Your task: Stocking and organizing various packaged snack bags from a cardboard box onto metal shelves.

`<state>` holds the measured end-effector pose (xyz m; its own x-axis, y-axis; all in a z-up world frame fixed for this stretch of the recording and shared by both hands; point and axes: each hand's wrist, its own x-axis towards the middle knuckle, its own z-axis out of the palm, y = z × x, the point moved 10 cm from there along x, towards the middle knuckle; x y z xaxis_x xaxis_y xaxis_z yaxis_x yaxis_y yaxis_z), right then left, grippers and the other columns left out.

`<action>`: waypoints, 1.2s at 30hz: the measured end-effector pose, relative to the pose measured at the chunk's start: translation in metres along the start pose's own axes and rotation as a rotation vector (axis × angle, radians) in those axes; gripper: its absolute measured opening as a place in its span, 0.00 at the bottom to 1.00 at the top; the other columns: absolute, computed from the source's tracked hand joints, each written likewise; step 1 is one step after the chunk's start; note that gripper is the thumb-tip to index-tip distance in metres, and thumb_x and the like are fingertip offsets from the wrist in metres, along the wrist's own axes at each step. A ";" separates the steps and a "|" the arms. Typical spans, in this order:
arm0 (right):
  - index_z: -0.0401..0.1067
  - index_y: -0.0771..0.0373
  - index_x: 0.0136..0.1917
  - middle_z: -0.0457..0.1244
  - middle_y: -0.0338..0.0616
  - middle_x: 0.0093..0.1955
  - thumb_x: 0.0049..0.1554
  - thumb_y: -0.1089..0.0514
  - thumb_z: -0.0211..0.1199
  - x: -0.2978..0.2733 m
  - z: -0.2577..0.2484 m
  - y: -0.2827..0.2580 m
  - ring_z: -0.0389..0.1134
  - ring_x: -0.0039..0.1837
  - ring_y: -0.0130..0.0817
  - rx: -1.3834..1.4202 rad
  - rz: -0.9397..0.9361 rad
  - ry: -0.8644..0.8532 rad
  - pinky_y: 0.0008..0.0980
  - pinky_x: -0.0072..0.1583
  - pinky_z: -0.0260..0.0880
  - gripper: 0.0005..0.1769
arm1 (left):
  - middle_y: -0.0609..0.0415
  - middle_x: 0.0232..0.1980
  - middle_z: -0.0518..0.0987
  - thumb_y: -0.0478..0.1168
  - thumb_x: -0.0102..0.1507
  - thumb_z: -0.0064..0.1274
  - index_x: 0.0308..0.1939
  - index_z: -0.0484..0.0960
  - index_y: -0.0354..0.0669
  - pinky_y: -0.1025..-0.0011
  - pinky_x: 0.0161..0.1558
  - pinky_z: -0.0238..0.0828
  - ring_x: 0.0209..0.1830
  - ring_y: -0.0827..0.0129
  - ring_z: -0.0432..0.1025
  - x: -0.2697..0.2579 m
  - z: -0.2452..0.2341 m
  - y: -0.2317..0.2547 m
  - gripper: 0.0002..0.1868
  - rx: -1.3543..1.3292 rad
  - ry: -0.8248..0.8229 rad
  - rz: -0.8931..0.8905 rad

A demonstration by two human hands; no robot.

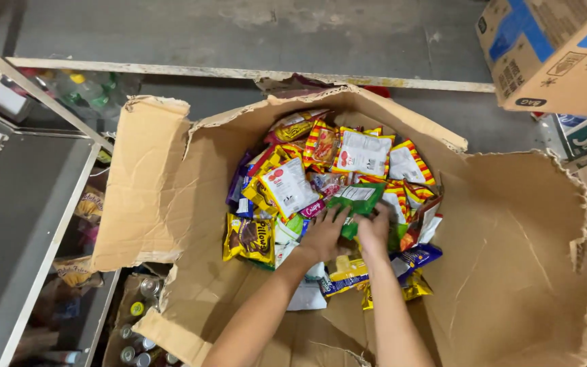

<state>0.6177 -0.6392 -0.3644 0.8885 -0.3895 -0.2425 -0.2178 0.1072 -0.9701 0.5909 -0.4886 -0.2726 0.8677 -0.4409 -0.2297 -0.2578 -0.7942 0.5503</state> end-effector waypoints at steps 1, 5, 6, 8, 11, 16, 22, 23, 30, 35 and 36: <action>0.59 0.69 0.71 0.66 0.53 0.61 0.51 0.71 0.63 -0.003 0.003 -0.013 0.69 0.60 0.40 -0.003 0.006 -0.011 0.38 0.59 0.71 0.35 | 0.41 0.80 0.49 0.50 0.50 0.72 0.78 0.48 0.51 0.44 0.72 0.49 0.78 0.40 0.47 0.006 0.009 -0.013 0.61 -0.003 0.002 -0.012; 0.52 0.65 0.74 0.64 0.48 0.59 0.54 0.71 0.61 -0.039 0.030 -0.110 0.69 0.54 0.33 0.181 -0.135 -0.129 0.33 0.51 0.71 0.37 | 0.41 0.63 0.74 0.44 0.59 0.60 0.69 0.70 0.45 0.56 0.63 0.68 0.62 0.49 0.70 0.004 -0.029 -0.023 0.35 -0.390 0.303 0.137; 0.51 0.62 0.75 0.64 0.47 0.54 0.57 0.68 0.61 -0.053 0.039 -0.134 0.68 0.48 0.31 0.213 -0.088 -0.151 0.33 0.43 0.70 0.36 | 0.40 0.54 0.81 0.42 0.62 0.54 0.66 0.77 0.43 0.60 0.57 0.74 0.53 0.53 0.77 -0.001 -0.046 -0.025 0.27 -0.521 0.345 0.115; 0.52 0.63 0.74 0.65 0.47 0.52 0.59 0.65 0.60 -0.073 0.041 -0.171 0.68 0.45 0.33 0.257 -0.146 -0.153 0.32 0.41 0.71 0.32 | 0.40 0.48 0.83 0.43 0.63 0.51 0.62 0.79 0.41 0.61 0.52 0.74 0.47 0.55 0.79 -0.024 -0.085 -0.018 0.23 -0.585 0.369 0.039; 0.58 0.66 0.71 0.64 0.45 0.49 0.64 0.63 0.59 -0.092 0.034 -0.201 0.66 0.43 0.32 0.252 -0.299 -0.054 0.30 0.41 0.68 0.25 | 0.43 0.41 0.84 0.48 0.67 0.48 0.56 0.81 0.38 0.63 0.47 0.74 0.40 0.61 0.79 -0.065 -0.133 -0.017 0.20 -0.672 0.449 -0.014; 0.67 0.71 0.66 0.64 0.41 0.54 0.66 0.63 0.62 -0.126 0.053 -0.236 0.64 0.54 0.26 -0.062 -0.688 -0.033 0.27 0.55 0.67 0.17 | 0.49 0.41 0.85 0.52 0.72 0.43 0.52 0.81 0.35 0.66 0.48 0.74 0.41 0.69 0.77 -0.150 -0.192 -0.035 0.22 -0.729 0.657 0.014; 0.74 0.70 0.59 0.69 0.38 0.53 0.63 0.61 0.58 -0.185 0.166 -0.207 0.66 0.53 0.20 -0.025 -0.430 -0.914 0.23 0.55 0.67 0.14 | 0.57 0.41 0.84 0.54 0.73 0.40 0.48 0.82 0.31 0.72 0.44 0.75 0.39 0.78 0.74 -0.276 -0.215 -0.092 0.28 -0.970 0.926 -0.118; 0.75 0.71 0.58 0.70 0.38 0.51 0.61 0.61 0.60 -0.200 0.185 -0.197 0.67 0.50 0.21 -0.049 -0.355 -1.017 0.24 0.53 0.69 0.14 | 0.58 0.40 0.85 0.54 0.73 0.40 0.46 0.83 0.30 0.73 0.42 0.75 0.38 0.79 0.74 -0.299 -0.211 -0.104 0.28 -1.007 0.968 -0.169; 0.77 0.71 0.56 0.72 0.39 0.49 0.65 0.56 0.56 -0.292 0.291 -0.197 0.68 0.49 0.21 -0.137 -0.326 -1.252 0.24 0.51 0.69 0.17 | 0.54 0.45 0.85 0.44 0.69 0.50 0.51 0.82 0.33 0.77 0.45 0.75 0.42 0.79 0.76 -0.446 -0.223 -0.128 0.17 -1.033 1.475 -0.231; 0.77 0.68 0.57 0.72 0.38 0.48 0.65 0.55 0.54 -0.361 0.371 -0.200 0.67 0.48 0.20 -0.283 -0.417 -1.358 0.24 0.51 0.69 0.17 | 0.52 0.49 0.83 0.37 0.61 0.59 0.54 0.76 0.38 0.75 0.44 0.75 0.44 0.74 0.76 -0.542 -0.224 -0.127 0.18 -0.764 1.745 -0.392; 0.76 0.68 0.57 0.72 0.40 0.46 0.65 0.56 0.55 -0.378 0.389 -0.197 0.67 0.47 0.21 -0.329 -0.439 -1.391 0.24 0.49 0.69 0.16 | 0.51 0.48 0.82 0.36 0.59 0.61 0.53 0.77 0.39 0.73 0.43 0.74 0.42 0.70 0.76 -0.563 -0.223 -0.129 0.18 -0.632 1.768 -0.522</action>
<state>0.4817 -0.1569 -0.0774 0.5278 0.8455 0.0814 0.2508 -0.0635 -0.9659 0.2304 -0.0449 -0.0351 0.2807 0.9197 0.2744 -0.0595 -0.2687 0.9614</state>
